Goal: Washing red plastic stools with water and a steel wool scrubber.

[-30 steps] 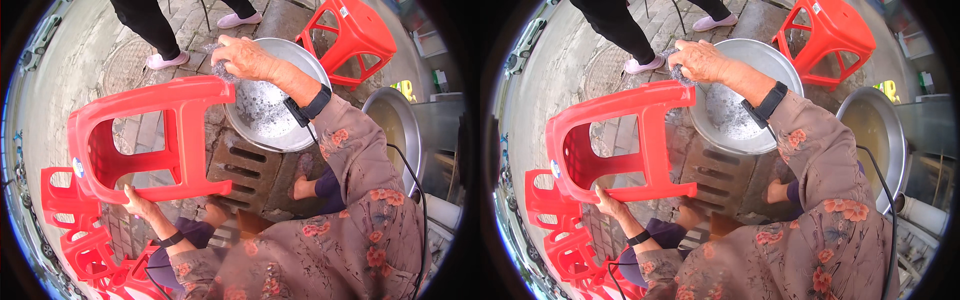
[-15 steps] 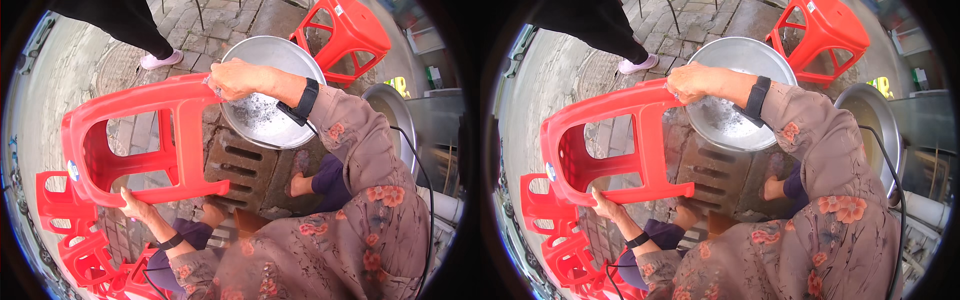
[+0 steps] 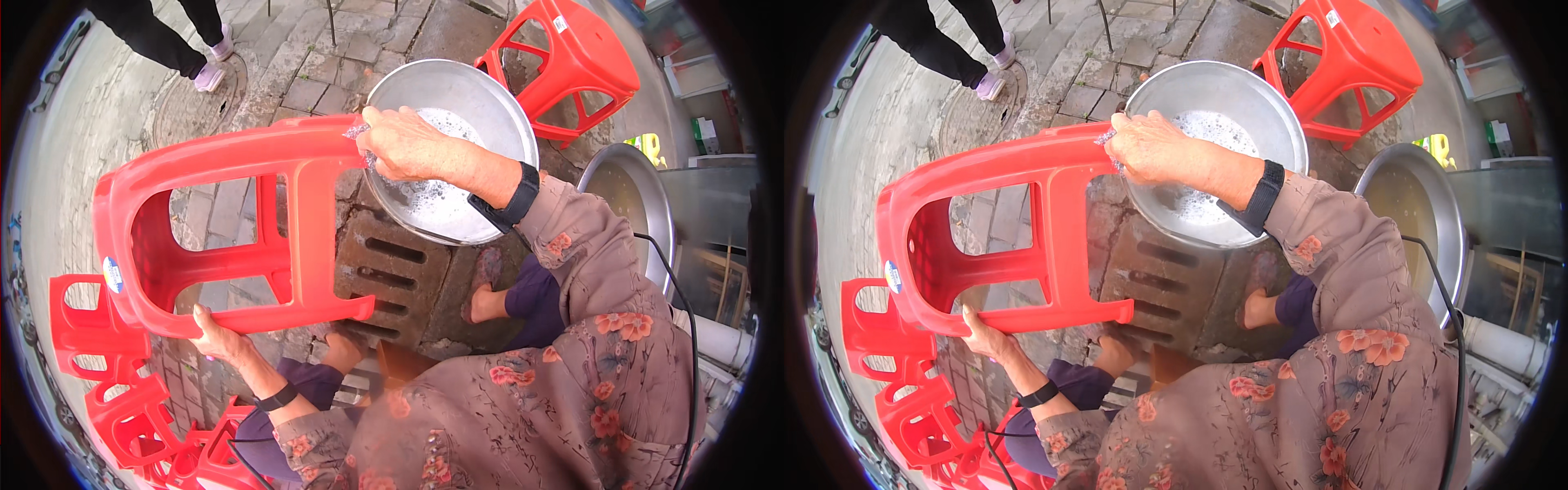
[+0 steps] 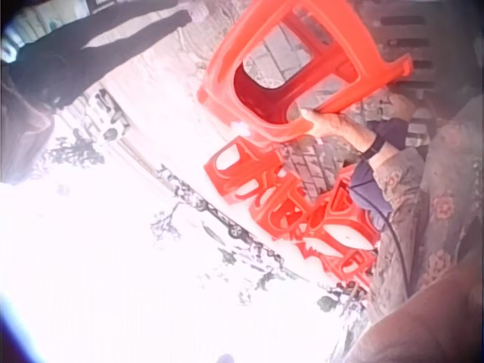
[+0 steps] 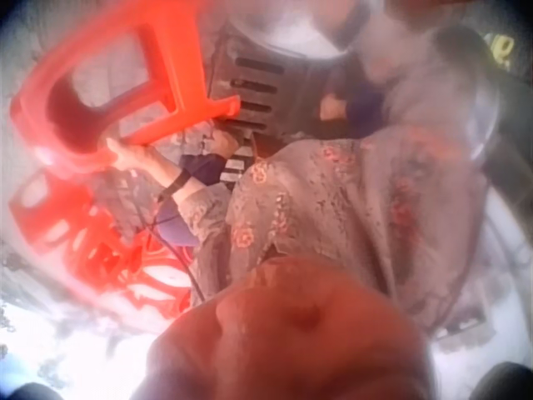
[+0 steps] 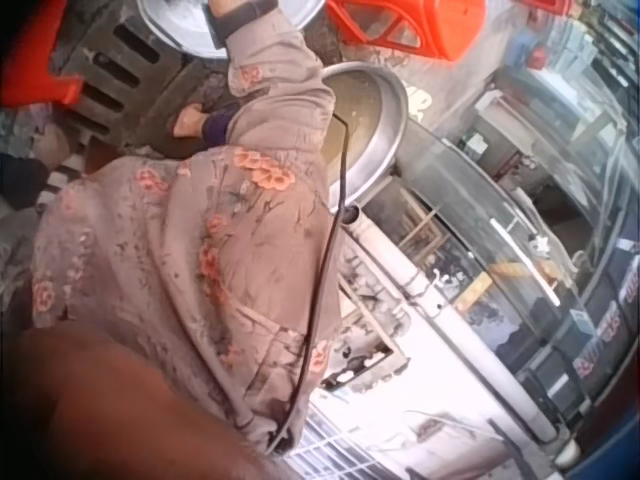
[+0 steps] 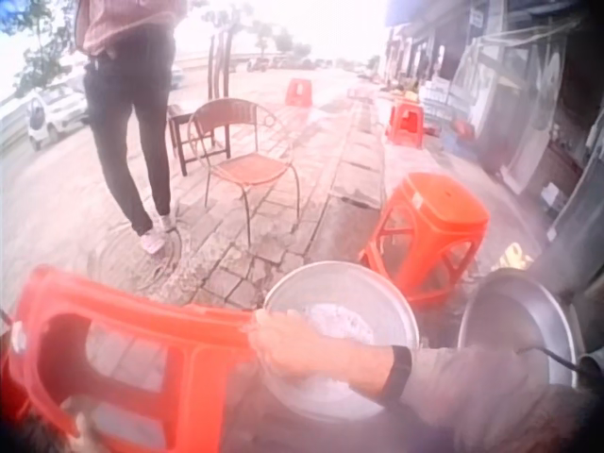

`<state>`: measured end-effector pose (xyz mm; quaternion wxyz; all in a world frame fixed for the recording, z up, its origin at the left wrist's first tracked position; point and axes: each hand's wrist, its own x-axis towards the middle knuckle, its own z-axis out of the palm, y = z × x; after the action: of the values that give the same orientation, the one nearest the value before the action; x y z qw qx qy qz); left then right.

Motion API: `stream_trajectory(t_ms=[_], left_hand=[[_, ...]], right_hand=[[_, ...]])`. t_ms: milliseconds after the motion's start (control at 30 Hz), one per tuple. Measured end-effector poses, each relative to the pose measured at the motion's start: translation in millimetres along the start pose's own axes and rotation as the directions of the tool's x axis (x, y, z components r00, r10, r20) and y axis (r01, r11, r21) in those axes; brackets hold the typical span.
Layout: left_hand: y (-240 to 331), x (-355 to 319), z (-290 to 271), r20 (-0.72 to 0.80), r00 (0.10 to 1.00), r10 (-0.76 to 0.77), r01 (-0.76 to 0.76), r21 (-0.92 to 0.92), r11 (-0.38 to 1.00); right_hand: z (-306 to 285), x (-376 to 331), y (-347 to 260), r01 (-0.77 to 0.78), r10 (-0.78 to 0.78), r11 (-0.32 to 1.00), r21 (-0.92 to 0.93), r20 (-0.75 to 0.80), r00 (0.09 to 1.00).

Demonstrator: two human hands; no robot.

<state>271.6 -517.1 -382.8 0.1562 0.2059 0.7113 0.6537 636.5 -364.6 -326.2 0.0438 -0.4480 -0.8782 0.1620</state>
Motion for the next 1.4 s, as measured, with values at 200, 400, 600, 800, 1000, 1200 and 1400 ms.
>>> stream_trajectory(t_ms=[200,400,600,800,1000,1200,1400], left_hand=[[-1,-3,-1,-0.006,1.000,0.002,-0.002,0.002,1.000],[2,-4,2,-0.010,0.999,0.031,-0.031,0.014,0.999],[-1,-4,1,-0.022,1.000,0.013,-0.013,0.020,1.000],[-2,-6,0,-0.021,0.999,0.041,-0.041,0.021,0.999],[3,-5,-1,-0.009,1.000,0.030,-0.030,0.025,0.999],[-3,-5,0,0.006,0.999,0.032,-0.032,0.023,0.999],[4,-6,3,0.009,1.000,0.012,-0.012,0.001,1.000]], right_hand=[[0,9,12,-0.128,0.128,0.982,0.138,0.005,0.992],[-2,-9,8,-0.132,0.141,0.947,0.294,-0.009,0.990],[7,-6,-3,-0.200,0.200,0.951,0.235,0.023,0.979],[10,8,6,-0.362,0.387,0.877,0.315,-0.018,0.922],[45,-18,111,-0.458,0.462,0.618,0.639,0.176,0.869],[187,-37,133,-0.702,0.739,0.672,-0.234,0.256,0.623],[138,-29,138,-0.529,0.253,0.350,0.773,0.466,0.848]])
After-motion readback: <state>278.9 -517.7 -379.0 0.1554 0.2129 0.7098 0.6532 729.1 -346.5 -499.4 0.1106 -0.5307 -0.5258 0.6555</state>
